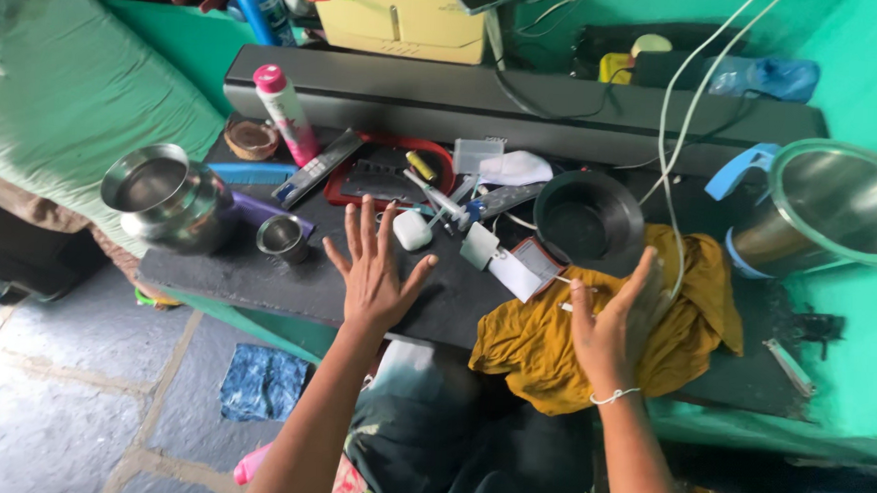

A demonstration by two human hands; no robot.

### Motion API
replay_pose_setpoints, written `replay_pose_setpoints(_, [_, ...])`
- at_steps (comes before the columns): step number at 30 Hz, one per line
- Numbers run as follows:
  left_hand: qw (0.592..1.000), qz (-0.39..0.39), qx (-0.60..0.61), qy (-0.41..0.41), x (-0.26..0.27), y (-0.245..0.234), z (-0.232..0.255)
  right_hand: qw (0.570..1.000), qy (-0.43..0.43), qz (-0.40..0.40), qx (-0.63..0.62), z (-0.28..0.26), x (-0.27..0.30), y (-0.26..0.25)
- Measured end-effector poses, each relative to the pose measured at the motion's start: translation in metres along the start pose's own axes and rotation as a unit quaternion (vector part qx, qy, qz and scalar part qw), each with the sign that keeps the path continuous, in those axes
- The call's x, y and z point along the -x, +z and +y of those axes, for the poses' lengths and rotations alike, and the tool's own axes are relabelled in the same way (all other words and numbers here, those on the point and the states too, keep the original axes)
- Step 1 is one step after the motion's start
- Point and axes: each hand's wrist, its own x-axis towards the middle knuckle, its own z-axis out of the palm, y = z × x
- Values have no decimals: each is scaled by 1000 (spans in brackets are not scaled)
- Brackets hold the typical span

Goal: The person organizes a cluttered table by picking up and moving various items, including a card, a plastic cup, a metal container, and a yellow cloth. They wipe the metal container with the cloth and place it back on the table.

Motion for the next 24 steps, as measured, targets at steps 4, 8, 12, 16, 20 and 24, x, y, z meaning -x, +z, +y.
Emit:
replay_pose_setpoints(4, [999, -36, -24, -11, -3, 3, 2, 998, -20, 19, 58, -5, -2, -3])
replay_pose_setpoints(8, [998, -48, -39, 3, -5, 9, 0, 994, -31, 30, 96, -6, -3, -4])
replay_pose_setpoints(12, [996, -40, -58, 60, -18, 18, 0, 992, -30, 32, 118, -7, -2, -4])
replay_pose_setpoints(16, [994, -50, -27, 89, -28, 24, 0, 991, -18, 50, 121, -6, 1, -3])
replay_pose_setpoints(20, [992, -36, -14, 116, -25, 23, -2, 989, -3, 65, 132, -8, 1, -3])
replay_pose_setpoints(24, [991, -41, -10, 125, -25, 22, -3, 986, -4, 73, 148, -10, 1, -3])
